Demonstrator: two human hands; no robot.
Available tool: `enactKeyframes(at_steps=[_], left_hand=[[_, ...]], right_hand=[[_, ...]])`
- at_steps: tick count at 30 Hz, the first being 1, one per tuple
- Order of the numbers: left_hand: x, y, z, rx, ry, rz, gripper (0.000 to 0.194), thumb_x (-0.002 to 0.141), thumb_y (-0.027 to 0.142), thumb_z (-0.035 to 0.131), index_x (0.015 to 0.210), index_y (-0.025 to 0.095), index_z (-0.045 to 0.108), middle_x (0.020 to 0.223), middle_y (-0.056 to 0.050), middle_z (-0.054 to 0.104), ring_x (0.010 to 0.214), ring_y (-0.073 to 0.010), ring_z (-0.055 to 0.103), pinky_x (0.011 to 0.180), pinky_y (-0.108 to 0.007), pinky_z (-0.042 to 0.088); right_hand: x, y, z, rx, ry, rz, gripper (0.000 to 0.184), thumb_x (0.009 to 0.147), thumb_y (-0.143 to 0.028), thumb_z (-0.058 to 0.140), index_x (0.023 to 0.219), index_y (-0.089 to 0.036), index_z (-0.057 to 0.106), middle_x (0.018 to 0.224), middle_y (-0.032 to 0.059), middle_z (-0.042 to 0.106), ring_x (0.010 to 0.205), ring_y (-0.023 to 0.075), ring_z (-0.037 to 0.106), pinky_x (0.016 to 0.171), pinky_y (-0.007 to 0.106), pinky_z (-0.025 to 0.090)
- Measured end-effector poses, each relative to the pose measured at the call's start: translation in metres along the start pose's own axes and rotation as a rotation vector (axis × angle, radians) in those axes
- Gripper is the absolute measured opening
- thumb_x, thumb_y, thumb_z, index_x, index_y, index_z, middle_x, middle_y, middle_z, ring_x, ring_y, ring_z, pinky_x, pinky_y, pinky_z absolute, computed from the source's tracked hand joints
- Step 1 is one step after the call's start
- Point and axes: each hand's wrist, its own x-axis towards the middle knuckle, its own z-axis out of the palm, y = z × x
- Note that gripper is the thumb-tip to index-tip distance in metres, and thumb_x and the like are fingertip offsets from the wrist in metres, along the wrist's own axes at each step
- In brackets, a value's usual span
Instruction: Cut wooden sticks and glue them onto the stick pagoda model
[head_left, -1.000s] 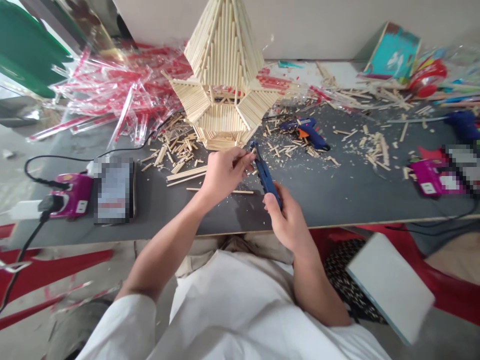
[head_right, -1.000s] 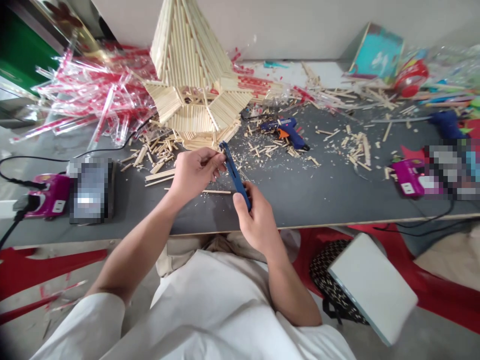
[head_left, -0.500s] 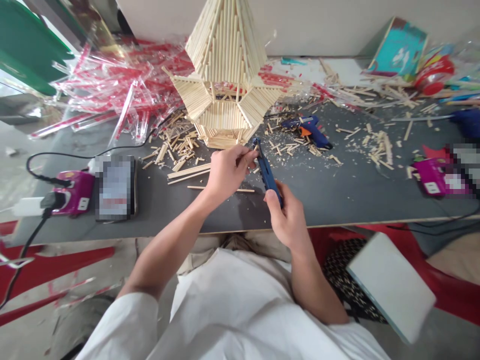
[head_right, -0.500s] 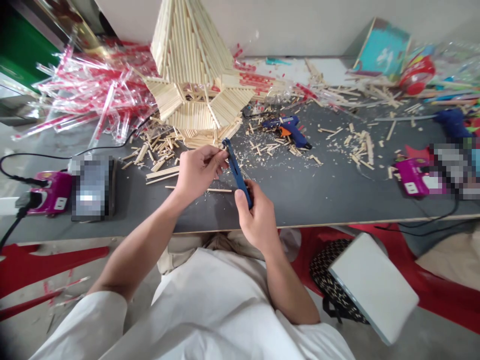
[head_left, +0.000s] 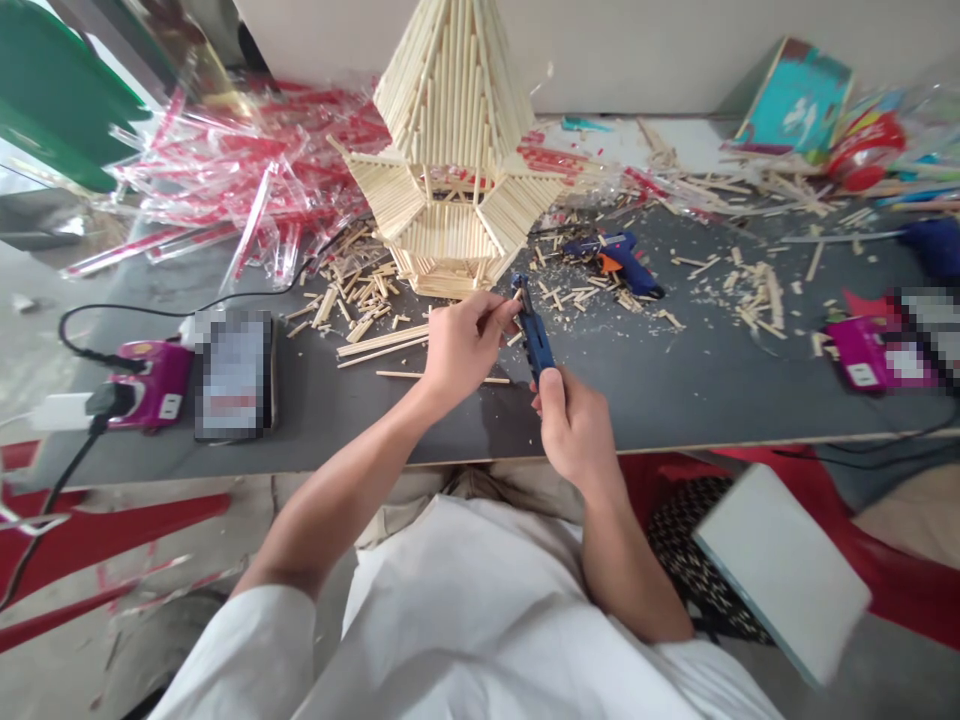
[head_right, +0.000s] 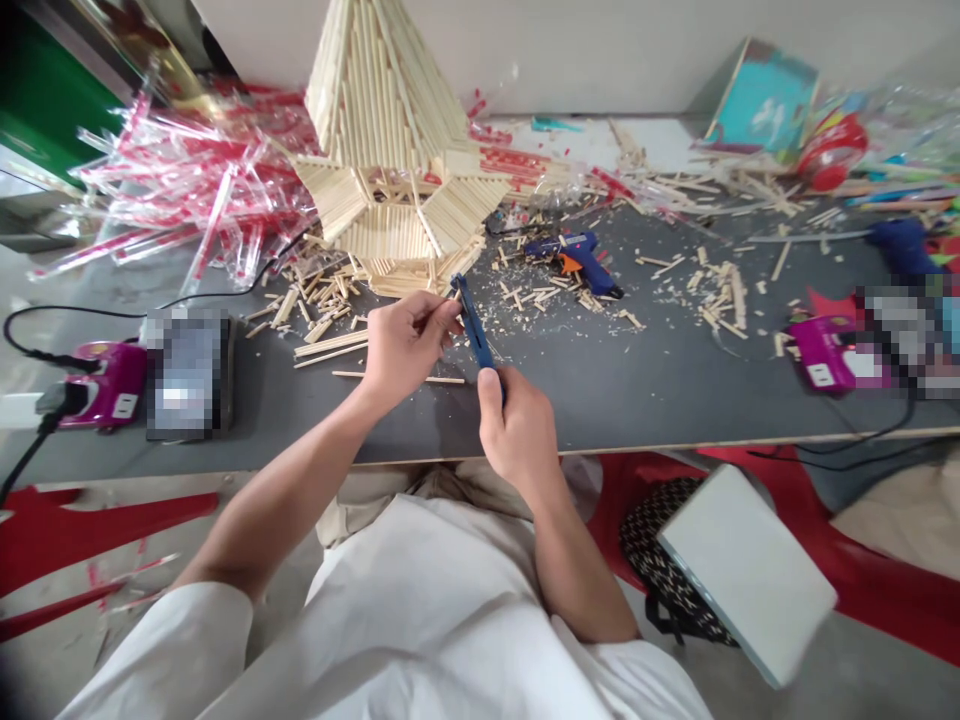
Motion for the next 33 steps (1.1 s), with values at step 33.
enactKeyframes(at_steps=[33], left_hand=[[0.004,-0.006,-0.008,-0.312,-0.065,0.143,0.032,0.100,0.043,0.062,0.089,0.014,0.070,0.069,-0.003,0.072,0.053,-0.0080,0.063,0.050,-0.018,0.053]], right_hand=[[0.005,0.019,-0.026,-0.540,0.225,0.082,0.054,0.108,-0.054,0.028,0.096,-0.015,0.063,0.084,0.0146,0.071,0.075,0.0257,0.064,0.067,0.034,0.033]])
